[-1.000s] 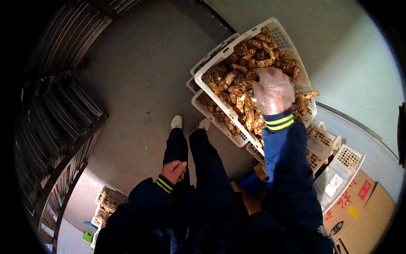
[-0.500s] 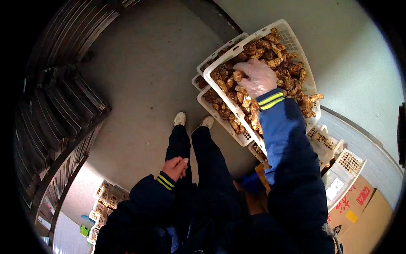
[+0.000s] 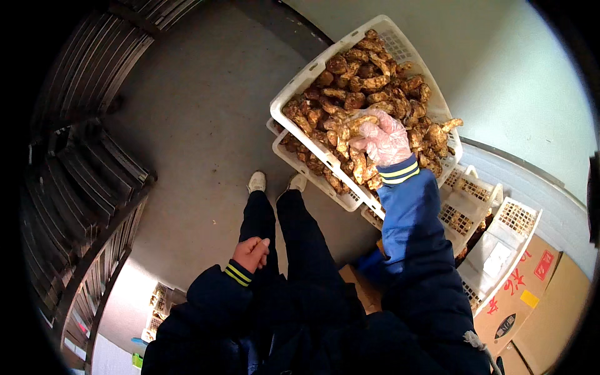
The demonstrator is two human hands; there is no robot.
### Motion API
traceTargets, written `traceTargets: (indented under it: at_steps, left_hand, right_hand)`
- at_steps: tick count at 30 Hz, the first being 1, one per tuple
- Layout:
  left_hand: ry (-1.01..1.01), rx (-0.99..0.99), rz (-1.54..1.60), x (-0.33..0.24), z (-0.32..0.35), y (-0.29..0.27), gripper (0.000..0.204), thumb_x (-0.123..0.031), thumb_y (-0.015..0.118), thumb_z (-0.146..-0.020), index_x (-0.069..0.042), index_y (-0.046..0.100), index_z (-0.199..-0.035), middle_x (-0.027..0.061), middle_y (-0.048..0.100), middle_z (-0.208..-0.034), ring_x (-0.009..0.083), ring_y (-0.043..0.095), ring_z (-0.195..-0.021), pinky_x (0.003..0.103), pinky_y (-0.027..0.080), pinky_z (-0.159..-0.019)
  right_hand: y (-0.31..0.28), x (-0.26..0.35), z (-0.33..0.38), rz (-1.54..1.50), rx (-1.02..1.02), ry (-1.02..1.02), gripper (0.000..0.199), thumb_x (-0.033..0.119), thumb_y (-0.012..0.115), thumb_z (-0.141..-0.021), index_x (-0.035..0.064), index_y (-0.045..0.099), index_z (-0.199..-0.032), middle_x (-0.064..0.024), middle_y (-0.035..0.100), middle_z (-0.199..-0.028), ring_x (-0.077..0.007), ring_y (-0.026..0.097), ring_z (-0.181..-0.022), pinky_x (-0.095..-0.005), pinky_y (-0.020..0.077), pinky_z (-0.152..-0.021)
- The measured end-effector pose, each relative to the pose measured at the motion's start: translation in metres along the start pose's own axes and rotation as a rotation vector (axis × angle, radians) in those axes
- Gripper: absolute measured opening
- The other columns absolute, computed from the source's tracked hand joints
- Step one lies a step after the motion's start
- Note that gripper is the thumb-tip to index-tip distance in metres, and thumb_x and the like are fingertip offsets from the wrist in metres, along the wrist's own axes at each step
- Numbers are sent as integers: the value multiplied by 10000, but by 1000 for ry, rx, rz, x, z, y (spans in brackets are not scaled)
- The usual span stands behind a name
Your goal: The person picks through mushrooms in a plastic basket, selecting specific ones by hand to hold before walking through a doorway.
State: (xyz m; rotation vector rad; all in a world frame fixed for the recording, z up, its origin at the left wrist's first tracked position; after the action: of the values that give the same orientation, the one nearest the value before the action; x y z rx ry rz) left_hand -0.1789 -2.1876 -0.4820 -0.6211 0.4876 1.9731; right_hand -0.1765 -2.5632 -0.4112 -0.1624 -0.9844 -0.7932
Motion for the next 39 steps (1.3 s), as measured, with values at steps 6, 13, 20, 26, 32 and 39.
traceTargets:
  at_steps: [6,13,20,26,32,39]
  left_hand:
    - [-48,-2,55,5,1,1,323,-287,521,-904,-44,529,-690,17,509,-530,85,466,-453,227,379,-443]
    - [-24,-14,20,7,5,1,324,-287,528,-901,-44,527,-687,17,509,-531,79,469,-459,221,375,-443]
    - [-27,-1,18,7,6,5,325,-299,527,-903,-45,539,-701,13,507,-531,80,465,-463,218,374,-448]
    - [-12,0,21,3,5,8,328,-305,524,-904,-48,539,-702,14,507,-534,78,467,-466,221,376,-450]
    - [-52,-30,-23,13,9,1,330,-309,519,-906,-50,533,-702,19,511,-546,85,474,-474,229,378,-451]
    - [21,-14,-12,5,5,9,340,-311,515,-905,-48,525,-689,20,512,-541,85,472,-469,227,379,-448]
  right_hand:
    - [-5,12,23,56,-175,-181,186,18,605,-806,-27,575,-984,-94,611,-899,-174,610,-766,-327,558,-652]
    - [-57,38,49,74,-510,-172,163,139,661,-793,8,591,-862,-57,622,-759,-133,600,-533,-203,491,-502]
    - [-79,62,56,92,-703,-378,365,195,639,-827,-29,555,-1103,-85,639,-804,-122,577,-560,-204,429,-476]
    - [3,53,45,1658,-328,-682,323,121,593,-722,137,598,-1045,-105,607,-968,-293,582,-840,-404,488,-733]
    - [1,22,7,1943,-305,-391,367,68,601,-654,189,638,-999,-93,544,-939,-303,529,-855,-384,470,-738]
    - [-10,87,42,1733,-432,-725,327,201,693,-696,117,640,-1007,-125,619,-927,-302,581,-840,-388,474,-744]
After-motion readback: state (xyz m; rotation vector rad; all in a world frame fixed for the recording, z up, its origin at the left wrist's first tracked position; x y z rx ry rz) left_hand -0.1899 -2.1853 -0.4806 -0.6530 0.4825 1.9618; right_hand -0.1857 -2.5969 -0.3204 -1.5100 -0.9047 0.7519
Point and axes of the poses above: each hand's wrist, its own z-axis away from the middle knuckle, its own y-axis out of the palm, x = y × z, the point moved 9 cm from there along -z, towards the middle knuckle
